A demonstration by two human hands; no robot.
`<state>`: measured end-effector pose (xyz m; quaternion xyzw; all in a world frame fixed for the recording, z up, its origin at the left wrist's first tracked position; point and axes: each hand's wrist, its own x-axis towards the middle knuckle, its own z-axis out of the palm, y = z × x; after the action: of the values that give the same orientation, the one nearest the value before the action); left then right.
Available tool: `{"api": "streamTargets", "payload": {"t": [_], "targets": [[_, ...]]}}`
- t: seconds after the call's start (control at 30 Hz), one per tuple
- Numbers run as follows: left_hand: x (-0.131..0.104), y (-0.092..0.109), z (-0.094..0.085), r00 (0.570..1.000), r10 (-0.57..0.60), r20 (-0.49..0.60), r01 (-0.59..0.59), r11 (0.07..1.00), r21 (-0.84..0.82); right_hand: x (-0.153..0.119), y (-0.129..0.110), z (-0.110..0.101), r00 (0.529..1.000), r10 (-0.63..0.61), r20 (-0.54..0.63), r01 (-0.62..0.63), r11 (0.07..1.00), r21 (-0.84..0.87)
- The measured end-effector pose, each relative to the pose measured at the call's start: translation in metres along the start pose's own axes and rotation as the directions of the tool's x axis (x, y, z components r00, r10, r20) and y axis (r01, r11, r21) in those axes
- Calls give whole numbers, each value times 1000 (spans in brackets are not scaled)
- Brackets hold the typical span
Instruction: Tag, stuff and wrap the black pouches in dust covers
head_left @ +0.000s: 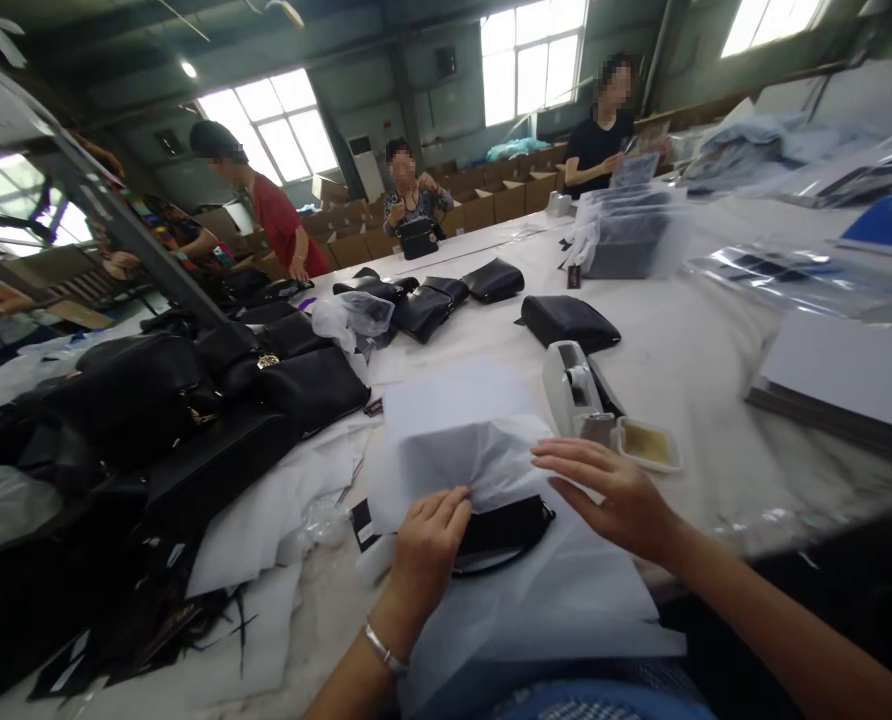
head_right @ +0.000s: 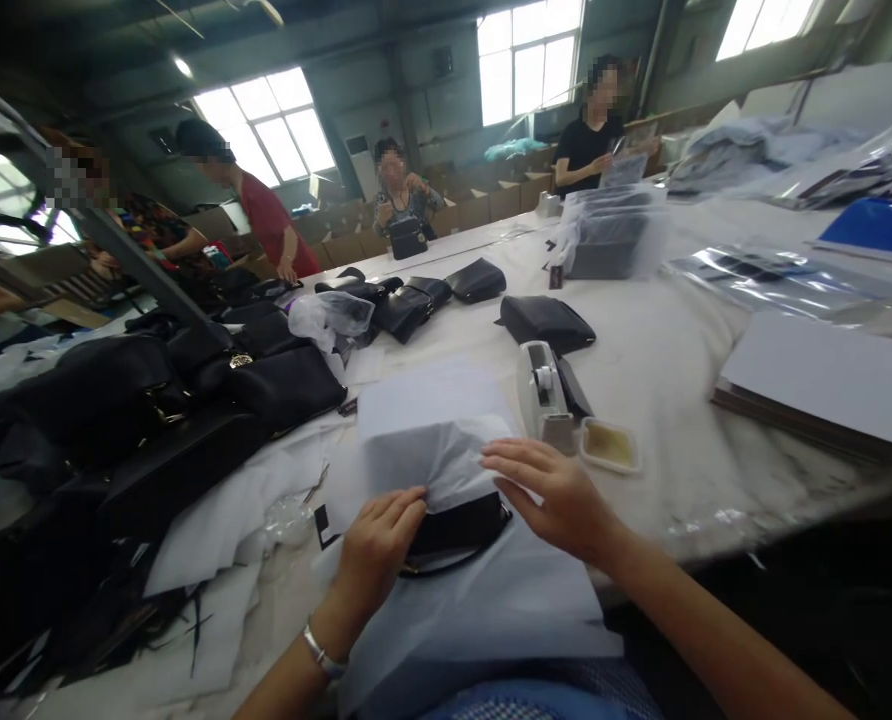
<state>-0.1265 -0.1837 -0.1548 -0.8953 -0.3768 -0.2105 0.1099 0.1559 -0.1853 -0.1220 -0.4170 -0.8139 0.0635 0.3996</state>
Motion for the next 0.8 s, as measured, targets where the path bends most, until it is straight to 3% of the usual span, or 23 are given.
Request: {"api": "streamTargets", "payload": {"t": [0.07,0.13,0.3,0.43,0.6,0.7,0.8], "targets": [[-3,0,3,1000,-20,-1,20,1000,-15,-5,-11,5,975,-129,181,120,991,57],[-5,1,5,999,-41,-7,41,998,-40,-14,-17,6,930,-190,313,161,980,118],[-13,5,4,997,-76,9,76,986,-147,-46,-25,5,869,-208,449,199,978,67],[-12,4,-5,992,-106,62,118,966,-229,-55,-37,15,868,-258,424,303,952,-41],[0,-3,-23,960,-144,242,218,924,-313,-41,-51,26,878,-335,341,395,911,-122],[11,-10,-39,909,-147,389,286,901,-327,-23,-52,20,906,-277,319,335,932,-142],[25,-19,-59,838,-116,533,349,865,-360,-3,-45,15,939,-143,312,205,962,-179]]}}
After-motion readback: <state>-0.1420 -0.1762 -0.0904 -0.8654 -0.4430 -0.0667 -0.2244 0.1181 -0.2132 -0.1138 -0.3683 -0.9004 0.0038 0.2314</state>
